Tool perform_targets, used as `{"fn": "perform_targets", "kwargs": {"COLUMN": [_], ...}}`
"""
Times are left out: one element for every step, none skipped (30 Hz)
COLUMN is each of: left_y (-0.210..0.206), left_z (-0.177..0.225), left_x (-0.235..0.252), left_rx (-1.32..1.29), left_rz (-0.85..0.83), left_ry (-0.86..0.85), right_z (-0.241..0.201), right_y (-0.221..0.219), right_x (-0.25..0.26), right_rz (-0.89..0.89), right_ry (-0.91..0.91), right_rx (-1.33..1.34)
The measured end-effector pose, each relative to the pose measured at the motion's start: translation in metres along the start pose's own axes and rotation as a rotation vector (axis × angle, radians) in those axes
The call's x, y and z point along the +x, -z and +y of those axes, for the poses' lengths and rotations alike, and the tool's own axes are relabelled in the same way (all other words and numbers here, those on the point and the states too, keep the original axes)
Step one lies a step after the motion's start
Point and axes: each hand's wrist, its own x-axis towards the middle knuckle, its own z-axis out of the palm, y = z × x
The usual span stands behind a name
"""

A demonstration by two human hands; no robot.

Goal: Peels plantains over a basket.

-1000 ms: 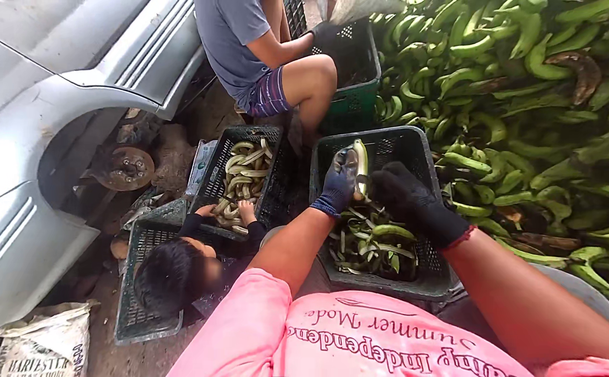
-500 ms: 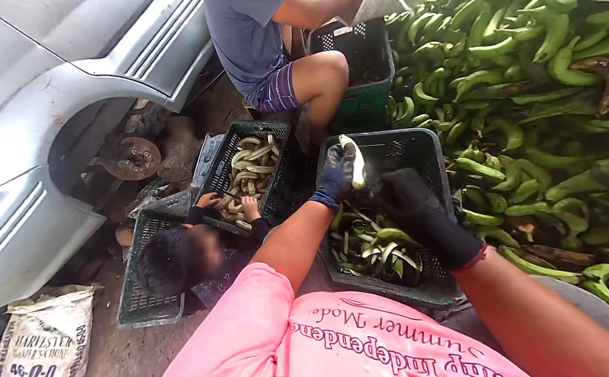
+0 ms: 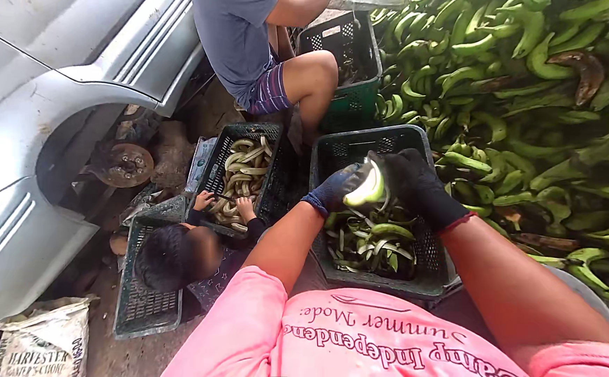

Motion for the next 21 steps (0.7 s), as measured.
{"fn": "perform_targets", "kwargs": {"left_y": [-0.003,-0.005,-0.007,-0.006,-0.004,0.001,0.005,0.007,0.01,0.012,0.011,0.008,0.006,0.001,-0.003,-0.006,-0.007,-0.007,-0.005,-0.003,-0.003], "left_z": [0.005,0.008,0.007,0.004,0.001,-0.001,-0.002,-0.003,-0.004,-0.005,-0.004,-0.004,-0.003,-0.003,-0.004,-0.006,-0.01,-0.012,-0.015,-0.016,-0.013], "left_x": [-0.004,-0.007,-0.006,-0.005,-0.002,0.001,0.003,0.007,0.011,0.013,0.014,0.015,0.015,0.016,0.018,0.018,0.019,0.02,0.02,0.019,0.017], "left_rx": [-0.034,-0.049,-0.089,-0.152,-0.192,-0.191,-0.186,-0.217,-0.222,-0.2,-0.175,-0.184,-0.235,-0.379,-0.526,-0.644,-0.718,-0.746,-0.758,-0.767,-0.768], "left_rz": [-0.074,-0.117,-0.12,-0.096,-0.049,0.004,0.07,0.177,0.281,0.374,0.451,0.491,0.498,0.488,0.459,0.416,0.368,0.332,0.296,0.263,0.26], "left_ry": [0.064,0.111,0.143,0.156,0.146,0.102,0.049,0.036,0.049,0.069,0.079,0.073,0.063,0.05,0.036,0.016,-0.006,-0.03,-0.055,-0.081,-0.096], "right_z": [0.005,0.008,0.008,0.006,0.002,-0.003,-0.01,-0.017,-0.025,-0.034,-0.041,-0.046,-0.048,-0.048,-0.045,-0.042,-0.039,-0.036,-0.034,-0.035,-0.036], "right_y": [0.002,0.006,0.011,0.016,0.021,0.023,0.024,0.021,0.017,0.01,0.002,-0.006,-0.014,-0.02,-0.023,-0.025,-0.024,-0.023,-0.022,-0.02,-0.019], "right_x": [0.003,0.005,0.006,0.006,0.005,0.003,-0.002,-0.008,-0.015,-0.023,-0.03,-0.035,-0.039,-0.041,-0.041,-0.04,-0.038,-0.036,-0.034,-0.033,-0.032], "right_rz": [-0.02,-0.041,-0.046,-0.039,-0.017,0.013,0.051,0.091,0.119,0.141,0.153,0.158,0.165,0.178,0.2,0.217,0.233,0.252,0.263,0.267,0.267], "right_ry": [-0.047,-0.102,-0.137,-0.158,-0.16,-0.141,-0.102,-0.044,0.016,0.078,0.123,0.15,0.165,0.173,0.177,0.177,0.184,0.21,0.231,0.241,0.244], "right_rx": [-0.005,-0.004,0.003,0.01,0.024,0.046,0.077,0.109,0.141,0.171,0.184,0.195,0.202,0.202,0.199,0.196,0.194,0.189,0.188,0.196,0.202]}}
